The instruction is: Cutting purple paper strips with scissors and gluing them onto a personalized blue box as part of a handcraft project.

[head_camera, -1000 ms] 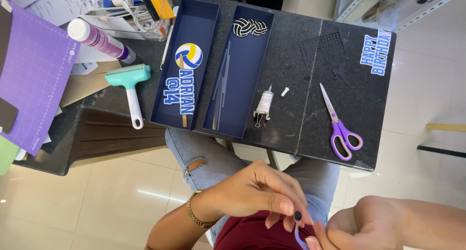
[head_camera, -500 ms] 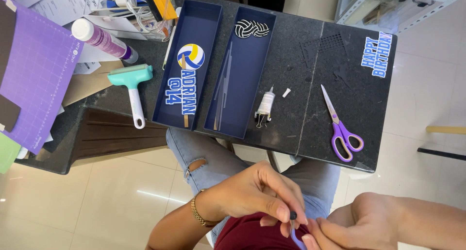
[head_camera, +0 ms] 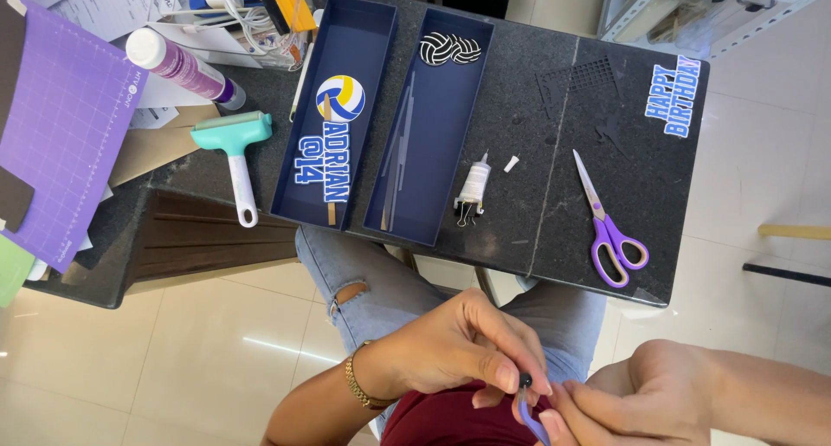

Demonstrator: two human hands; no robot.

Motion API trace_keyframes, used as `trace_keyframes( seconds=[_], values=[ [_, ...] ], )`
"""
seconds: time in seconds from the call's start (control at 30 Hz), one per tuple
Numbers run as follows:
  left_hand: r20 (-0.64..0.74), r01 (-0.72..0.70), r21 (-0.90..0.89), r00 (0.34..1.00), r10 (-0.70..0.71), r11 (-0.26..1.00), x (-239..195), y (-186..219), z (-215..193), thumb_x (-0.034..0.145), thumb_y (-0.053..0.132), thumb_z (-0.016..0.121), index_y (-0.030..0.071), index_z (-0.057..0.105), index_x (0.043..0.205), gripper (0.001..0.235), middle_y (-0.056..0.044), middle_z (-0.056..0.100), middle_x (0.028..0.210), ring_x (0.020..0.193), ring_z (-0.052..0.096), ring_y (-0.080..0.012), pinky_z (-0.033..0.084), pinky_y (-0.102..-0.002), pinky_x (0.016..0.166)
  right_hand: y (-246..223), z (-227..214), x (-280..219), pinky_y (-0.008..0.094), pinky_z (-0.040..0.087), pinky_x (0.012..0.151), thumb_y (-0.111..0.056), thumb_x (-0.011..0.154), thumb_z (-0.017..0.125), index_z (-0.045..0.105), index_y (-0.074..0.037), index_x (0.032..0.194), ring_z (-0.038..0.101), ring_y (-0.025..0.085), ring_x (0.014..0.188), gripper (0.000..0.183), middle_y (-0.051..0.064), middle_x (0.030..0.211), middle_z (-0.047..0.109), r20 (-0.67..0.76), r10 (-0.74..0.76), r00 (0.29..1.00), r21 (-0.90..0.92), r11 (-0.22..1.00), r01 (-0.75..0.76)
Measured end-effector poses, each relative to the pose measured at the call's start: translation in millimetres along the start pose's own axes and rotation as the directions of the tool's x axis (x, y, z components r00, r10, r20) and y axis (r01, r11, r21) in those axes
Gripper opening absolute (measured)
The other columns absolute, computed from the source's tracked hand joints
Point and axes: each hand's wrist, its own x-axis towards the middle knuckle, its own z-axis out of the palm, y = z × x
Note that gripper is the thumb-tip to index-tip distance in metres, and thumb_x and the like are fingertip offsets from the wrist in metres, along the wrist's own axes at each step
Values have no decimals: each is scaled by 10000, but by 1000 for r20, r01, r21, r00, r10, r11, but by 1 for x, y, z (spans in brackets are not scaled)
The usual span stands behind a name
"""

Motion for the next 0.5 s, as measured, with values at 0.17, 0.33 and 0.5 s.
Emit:
trace_keyframes(
  seconds=[0.17, 0.33, 0.5],
  values=[
    [2, 1, 11, 1000, -1, 1000, 1, -4, -4, 972, 125, 806, -57, 761, 1087, 220, -215, 706, 1097, 815, 670, -235, 510, -225, 606, -6, -1, -4, 24, 578, 855, -26, 1009, 715, 703, -82, 1057, 666, -36, 855, 75, -46, 1079, 707, 25, -9, 1000, -19, 1000, 9],
    [6, 18, 56, 1000, -19, 998, 4, -3, -4, 978, 209, 807, -35, 754, 1122, 289, -188, 701, 1073, 839, 700, -203, 500, -203, 603, -32, -5, -21, 24, 577, 857, -14, 1015, 713, 676, -38, 1077, 686, -30, 891, 76, -20, 1078, 702, 27, -51, 998, -5, 999, 51],
    [-74, -21, 327, 996, 47, 945, 15, 1, -18, 1041, 362, 709, 59, 731, 1224, 355, -105, 712, 1130, 909, 739, -156, 513, -170, 573, -69, -87, -129, 209, 618, 760, -39, 984, 640, 667, 119, 1121, 737, 214, 884, 211, 221, 1185, 673, 100, -89, 991, -423, 898, 123]
  ],
)
